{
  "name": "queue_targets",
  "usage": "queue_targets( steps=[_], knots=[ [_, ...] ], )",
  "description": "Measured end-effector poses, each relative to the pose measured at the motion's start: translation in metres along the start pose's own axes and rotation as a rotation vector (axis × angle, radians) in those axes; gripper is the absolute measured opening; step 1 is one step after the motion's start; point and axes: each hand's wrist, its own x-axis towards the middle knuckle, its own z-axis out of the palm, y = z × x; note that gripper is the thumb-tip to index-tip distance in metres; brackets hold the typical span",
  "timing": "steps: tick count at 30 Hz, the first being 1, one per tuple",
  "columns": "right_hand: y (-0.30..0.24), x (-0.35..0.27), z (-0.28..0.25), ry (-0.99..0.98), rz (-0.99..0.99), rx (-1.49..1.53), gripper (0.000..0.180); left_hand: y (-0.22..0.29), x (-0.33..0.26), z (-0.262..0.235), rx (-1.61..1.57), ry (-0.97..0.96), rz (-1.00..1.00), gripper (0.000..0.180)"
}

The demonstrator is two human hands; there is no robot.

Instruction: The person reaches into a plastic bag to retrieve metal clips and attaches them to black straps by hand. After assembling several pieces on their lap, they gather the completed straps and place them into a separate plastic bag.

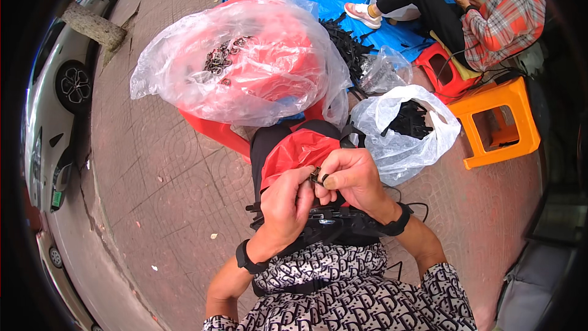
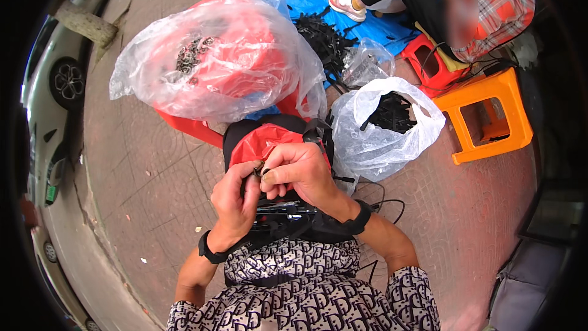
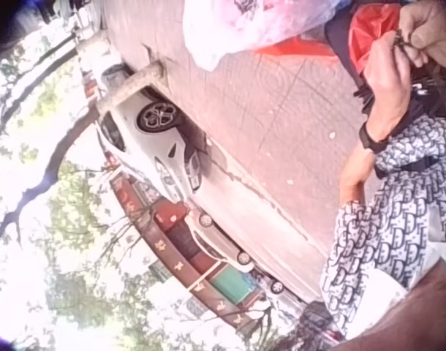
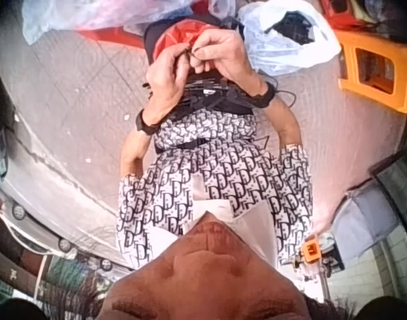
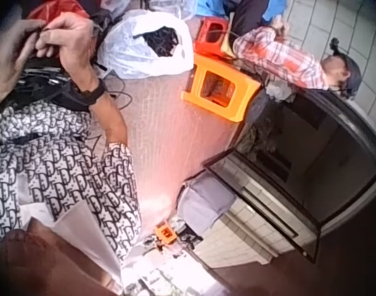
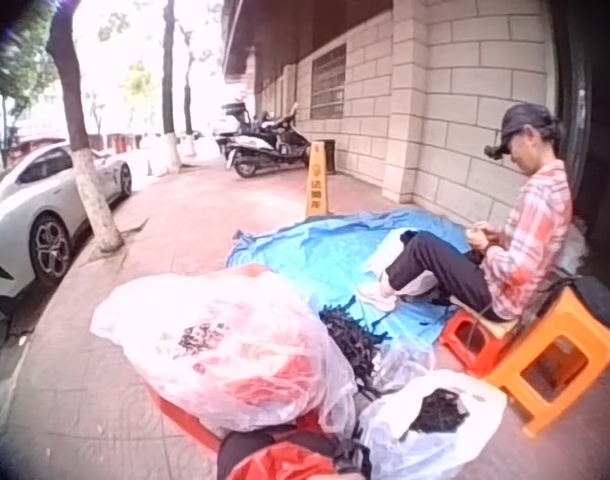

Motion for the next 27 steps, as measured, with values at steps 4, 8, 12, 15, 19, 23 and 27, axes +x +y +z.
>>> queue_targets(
  steps=[4, 8, 12, 15, 19, 23, 27],
  knots=[
    [0.005, 0.0, -0.001, 0.012, 0.012, 0.074, 0.008, -0.001, -0.001, 0.0, 0.021, -0.002, 0.04, 0.017],
    [0.003, 0.001, 0.004, 0.049, 0.023, 0.099, 0.01, 0.0, -0.002, 0.0, -0.009, 0.01, 0.041, 0.018],
    [0.006, -0.003, 0.009, 0.098, 0.021, 0.089, 0.016, 0.003, -0.003, -0.002, 0.032, 0.005, 0.085, 0.02],
    [0.008, -0.001, 0.011, 0.13, -0.006, 0.049, 0.018, 0.001, -0.003, -0.001, 0.072, -0.001, 0.219, 0.027],
    [0.002, -0.001, 0.013, 0.168, -0.038, -0.074, 0.017, 0.006, 0.0, 0.001, 0.082, 0.003, 0.227, 0.024],
    [-0.007, -0.003, 0.006, 0.113, 0.025, -0.007, 0.022, 0.007, 0.0, -0.003, -0.065, -0.01, -0.008, 0.019],
    [-0.013, 0.001, 0.003, -0.003, 0.067, -0.245, 0.023, 0.008, -0.003, -0.009, -0.137, -0.119, -0.082, 0.014]
  ],
)
